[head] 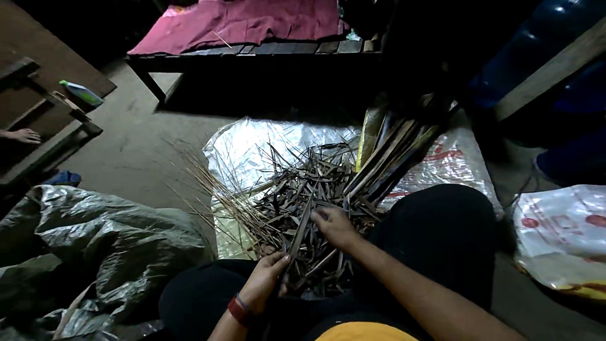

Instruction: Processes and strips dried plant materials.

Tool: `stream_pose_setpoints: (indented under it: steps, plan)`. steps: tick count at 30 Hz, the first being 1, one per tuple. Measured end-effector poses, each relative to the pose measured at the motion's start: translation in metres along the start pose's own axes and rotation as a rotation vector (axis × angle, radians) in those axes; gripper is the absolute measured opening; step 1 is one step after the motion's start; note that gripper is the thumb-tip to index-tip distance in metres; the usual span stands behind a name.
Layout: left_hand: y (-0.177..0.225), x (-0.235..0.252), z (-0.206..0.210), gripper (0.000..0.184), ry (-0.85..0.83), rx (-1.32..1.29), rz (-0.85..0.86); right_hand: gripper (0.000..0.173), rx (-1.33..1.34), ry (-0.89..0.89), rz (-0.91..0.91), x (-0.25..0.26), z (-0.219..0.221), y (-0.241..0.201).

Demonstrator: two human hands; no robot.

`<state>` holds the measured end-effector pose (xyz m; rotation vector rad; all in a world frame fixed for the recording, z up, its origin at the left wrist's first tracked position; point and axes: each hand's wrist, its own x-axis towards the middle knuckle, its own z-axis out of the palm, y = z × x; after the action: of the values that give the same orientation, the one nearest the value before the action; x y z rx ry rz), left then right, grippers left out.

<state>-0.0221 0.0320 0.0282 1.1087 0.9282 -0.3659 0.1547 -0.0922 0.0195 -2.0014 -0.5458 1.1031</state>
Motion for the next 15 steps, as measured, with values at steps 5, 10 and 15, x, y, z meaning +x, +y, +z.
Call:
stream_pose_setpoints:
  steps: [5,10,15]
  plan:
    - [-0.002,0.004,0.005,0.021,0.007,-0.074,-0.013,0.030,-0.556,-0.273,-0.080,-0.026,0.035,-0.003]
    - [-0.009,0.004,0.006,0.025,-0.024,-0.138,0.004,0.030,-0.686,-0.180,0.011,-0.012,0.028,-0.004]
    - [-0.013,-0.002,0.004,0.024,-0.019,-0.129,-0.023,0.035,-0.691,-0.037,0.192,0.020,0.003,0.002]
